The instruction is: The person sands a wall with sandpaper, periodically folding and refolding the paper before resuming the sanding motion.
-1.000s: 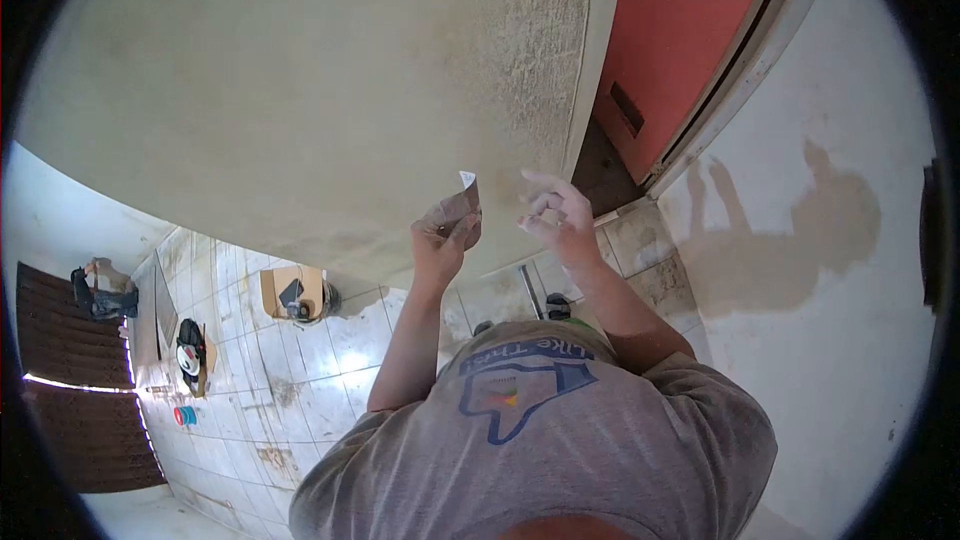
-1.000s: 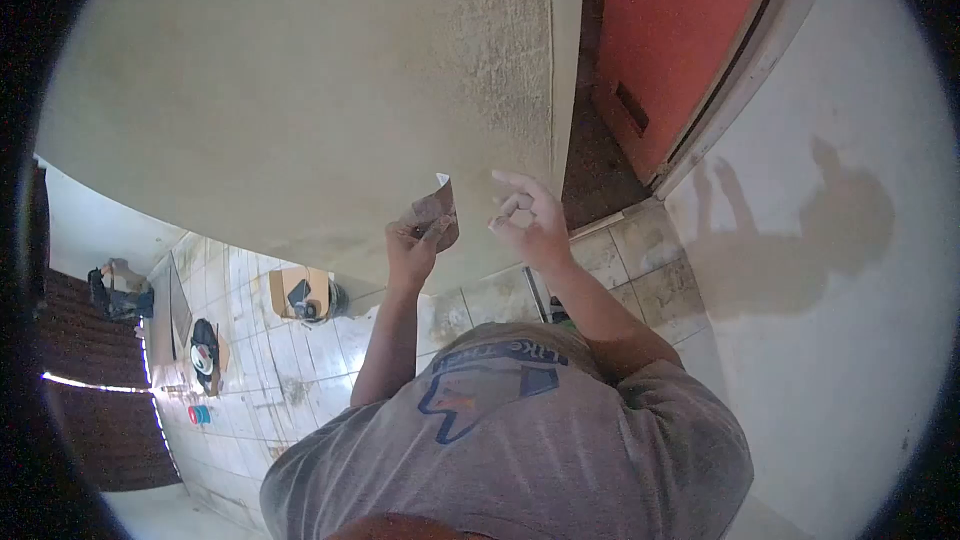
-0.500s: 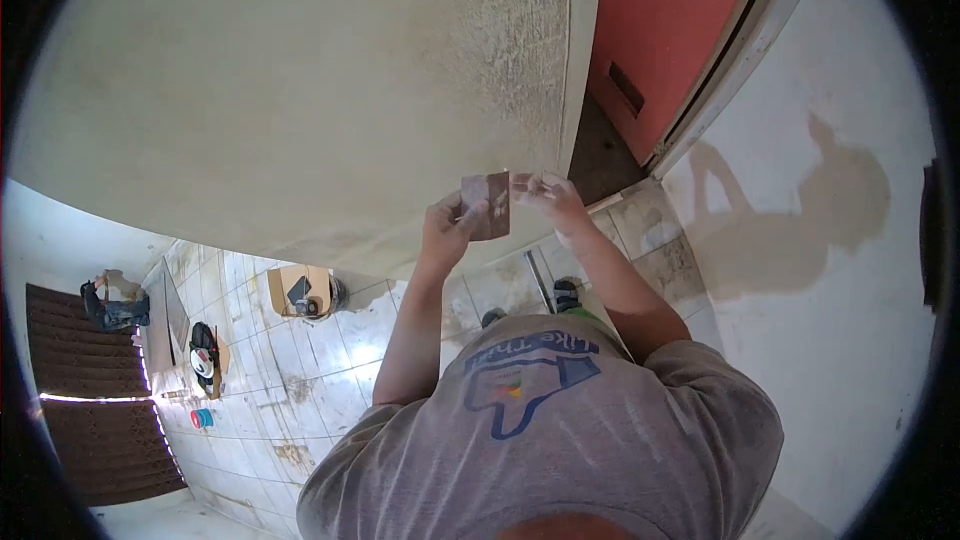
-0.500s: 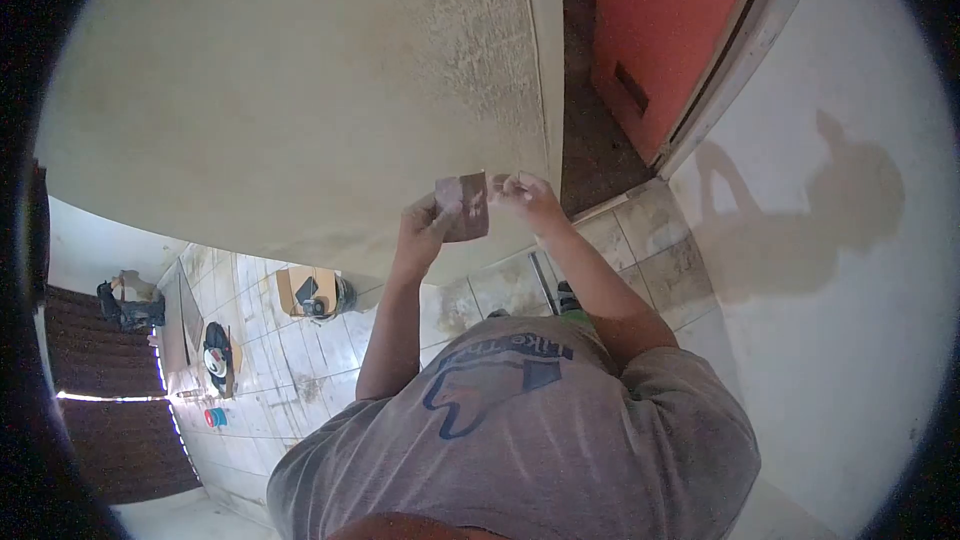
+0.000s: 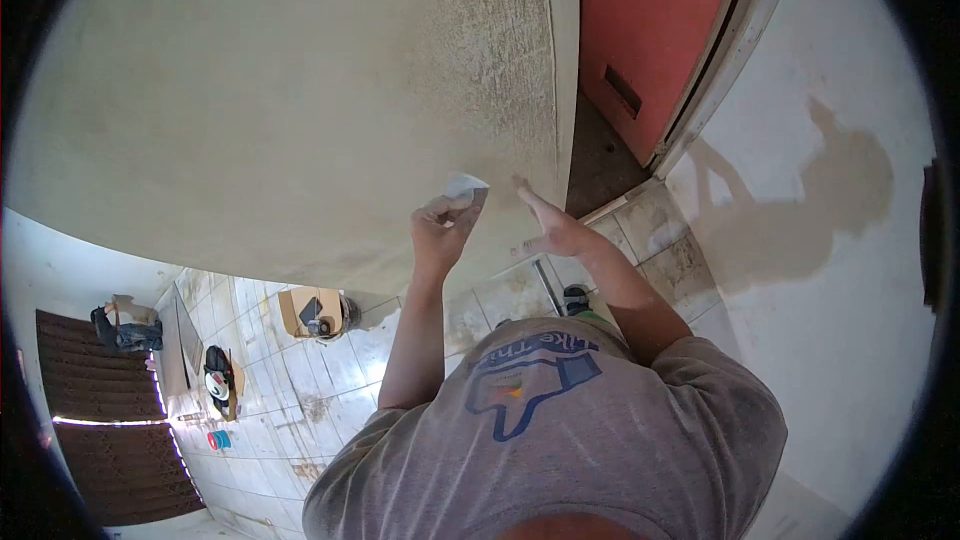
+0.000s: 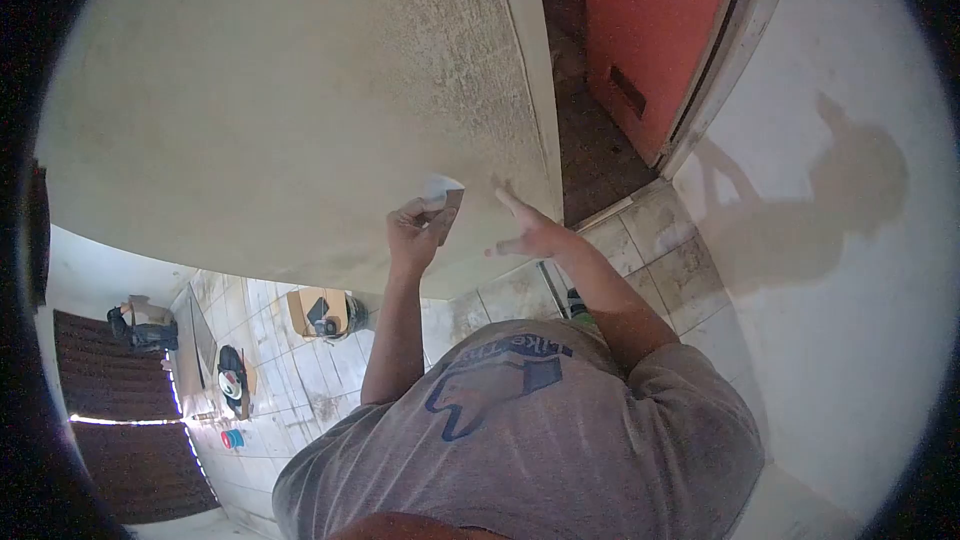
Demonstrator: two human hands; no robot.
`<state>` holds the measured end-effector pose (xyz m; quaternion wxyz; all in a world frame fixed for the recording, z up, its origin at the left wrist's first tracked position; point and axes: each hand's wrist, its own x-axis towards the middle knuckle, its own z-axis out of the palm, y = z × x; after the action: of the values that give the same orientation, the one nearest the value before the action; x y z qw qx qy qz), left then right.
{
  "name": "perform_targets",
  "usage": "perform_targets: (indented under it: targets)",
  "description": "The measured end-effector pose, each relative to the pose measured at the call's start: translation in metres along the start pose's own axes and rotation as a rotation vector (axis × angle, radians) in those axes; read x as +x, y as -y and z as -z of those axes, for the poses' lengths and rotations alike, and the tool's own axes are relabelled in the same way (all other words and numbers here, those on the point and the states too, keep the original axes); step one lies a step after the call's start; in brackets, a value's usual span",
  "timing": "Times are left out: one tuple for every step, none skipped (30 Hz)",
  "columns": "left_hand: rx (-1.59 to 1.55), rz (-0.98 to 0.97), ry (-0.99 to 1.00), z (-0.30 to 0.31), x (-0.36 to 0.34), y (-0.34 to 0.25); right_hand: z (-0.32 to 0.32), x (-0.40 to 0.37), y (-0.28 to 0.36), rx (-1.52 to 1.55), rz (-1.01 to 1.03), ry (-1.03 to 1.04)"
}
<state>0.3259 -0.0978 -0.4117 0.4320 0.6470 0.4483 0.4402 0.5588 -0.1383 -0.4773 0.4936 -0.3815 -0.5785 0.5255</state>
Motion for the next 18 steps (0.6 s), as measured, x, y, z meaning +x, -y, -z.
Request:
perform_targets:
  targets:
    - [-0.006, -0.011, -0.014, 0.001, 0.002, 0.000, -0.002, 0.001, 0.007, -0.017, 0.008, -0.015]
    - [-0.001, 0.005, -0.016, 0.002, 0.003, -0.001, -0.004, 0.002, 0.014, -0.035, 0.016, -0.030]
    - [0.003, 0.022, -0.019, 0.003, 0.003, -0.007, -0.004, 0.004, 0.015, -0.066, 0.016, -0.049]
    - [0.007, 0.042, -0.023, 0.003, 0.003, -0.009, -0.005, 0.005, 0.017, -0.097, 0.015, -0.067]
    - [-0.065, 0.089, 0.006, 0.005, 0.004, -0.008, -0.005, 0.008, 0.018, -0.012, -0.058, -0.063]
    - [-0.137, 0.136, 0.034, 0.006, 0.005, -0.006, -0.005, 0.010, 0.020, 0.073, -0.131, -0.057]
    - [-0.211, 0.183, 0.061, 0.008, 0.006, -0.005, -0.005, 0.012, 0.020, 0.157, -0.205, -0.051]
    - [-0.335, 0.216, 0.099, 0.010, 0.005, -0.005, -0.006, 0.014, 0.015, 0.268, -0.244, -0.067]
    - [-0.459, 0.248, 0.136, 0.011, 0.005, -0.008, -0.009, 0.016, 0.011, 0.379, -0.283, -0.083]
    - [-0.585, 0.276, 0.173, 0.013, 0.003, -0.011, -0.011, 0.016, 0.009, 0.488, -0.320, -0.098]
    - [-0.676, 0.276, 0.178, 0.012, 0.002, -0.011, -0.011, 0.015, 0.008, 0.593, -0.349, -0.046]
    - [-0.767, 0.274, 0.182, 0.011, 0.001, -0.011, -0.014, 0.015, 0.016, 0.699, -0.379, 0.007]
    - [-0.858, 0.272, 0.186, 0.009, 0.000, -0.011, -0.017, 0.014, 0.021, 0.804, -0.408, 0.061]
    - [-0.800, 0.287, 0.138, 0.005, -0.001, -0.012, -0.021, 0.015, 0.021, 0.734, -0.360, 0.037]
    - [-0.742, 0.303, 0.089, -0.001, -0.002, -0.013, -0.025, 0.016, 0.019, 0.664, -0.313, 0.013]
    - [-0.686, 0.316, 0.041, -0.005, -0.002, -0.014, -0.026, 0.019, 0.017, 0.592, -0.264, -0.010]
    - [-0.567, 0.296, 0.021, -0.008, -0.002, -0.004, -0.025, 0.024, 0.015, 0.385, -0.244, 0.038]
    - [-0.448, 0.277, 0.001, -0.010, -0.003, 0.015, -0.023, 0.030, 0.013, 0.178, -0.221, 0.084]
